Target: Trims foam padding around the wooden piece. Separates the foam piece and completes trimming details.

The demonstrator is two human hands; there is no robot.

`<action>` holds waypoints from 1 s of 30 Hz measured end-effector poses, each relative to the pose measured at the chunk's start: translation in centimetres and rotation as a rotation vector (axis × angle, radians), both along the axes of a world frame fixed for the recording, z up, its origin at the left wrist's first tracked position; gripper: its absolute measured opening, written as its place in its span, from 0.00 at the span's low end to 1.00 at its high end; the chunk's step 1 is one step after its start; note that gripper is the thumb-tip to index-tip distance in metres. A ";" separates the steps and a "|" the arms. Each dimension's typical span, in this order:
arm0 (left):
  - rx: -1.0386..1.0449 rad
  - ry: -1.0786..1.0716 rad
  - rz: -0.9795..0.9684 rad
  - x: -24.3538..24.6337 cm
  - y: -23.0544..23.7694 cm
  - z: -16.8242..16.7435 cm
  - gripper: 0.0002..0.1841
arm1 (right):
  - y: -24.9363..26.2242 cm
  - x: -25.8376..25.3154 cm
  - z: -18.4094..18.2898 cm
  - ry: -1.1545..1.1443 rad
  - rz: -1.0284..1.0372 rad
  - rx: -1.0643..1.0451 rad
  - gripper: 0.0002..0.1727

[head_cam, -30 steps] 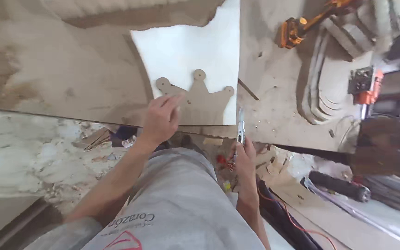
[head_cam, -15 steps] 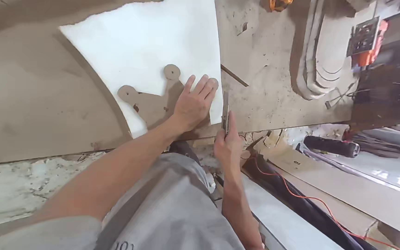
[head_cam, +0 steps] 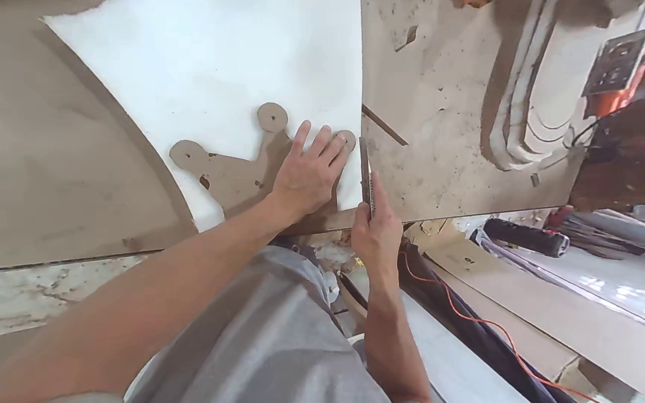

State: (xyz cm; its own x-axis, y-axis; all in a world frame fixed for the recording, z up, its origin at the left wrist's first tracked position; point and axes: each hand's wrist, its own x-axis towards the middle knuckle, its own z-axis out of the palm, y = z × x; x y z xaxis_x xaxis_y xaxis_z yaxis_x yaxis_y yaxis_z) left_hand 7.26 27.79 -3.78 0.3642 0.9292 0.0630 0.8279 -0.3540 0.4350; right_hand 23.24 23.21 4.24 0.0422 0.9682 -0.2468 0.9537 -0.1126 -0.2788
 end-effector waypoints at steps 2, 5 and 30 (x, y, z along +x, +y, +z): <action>-0.006 -0.006 0.000 0.0 0.0 0.0 0.25 | 0.0 0.1 0.2 -0.007 0.013 0.005 0.32; -0.006 -0.027 0.006 0.0 0.0 -0.1 0.23 | -0.1 0.2 0.2 -0.034 0.045 0.005 0.31; 0.006 0.003 0.010 0.0 0.2 -0.2 0.24 | 0.9 -2.2 1.9 -0.152 0.015 -0.150 0.33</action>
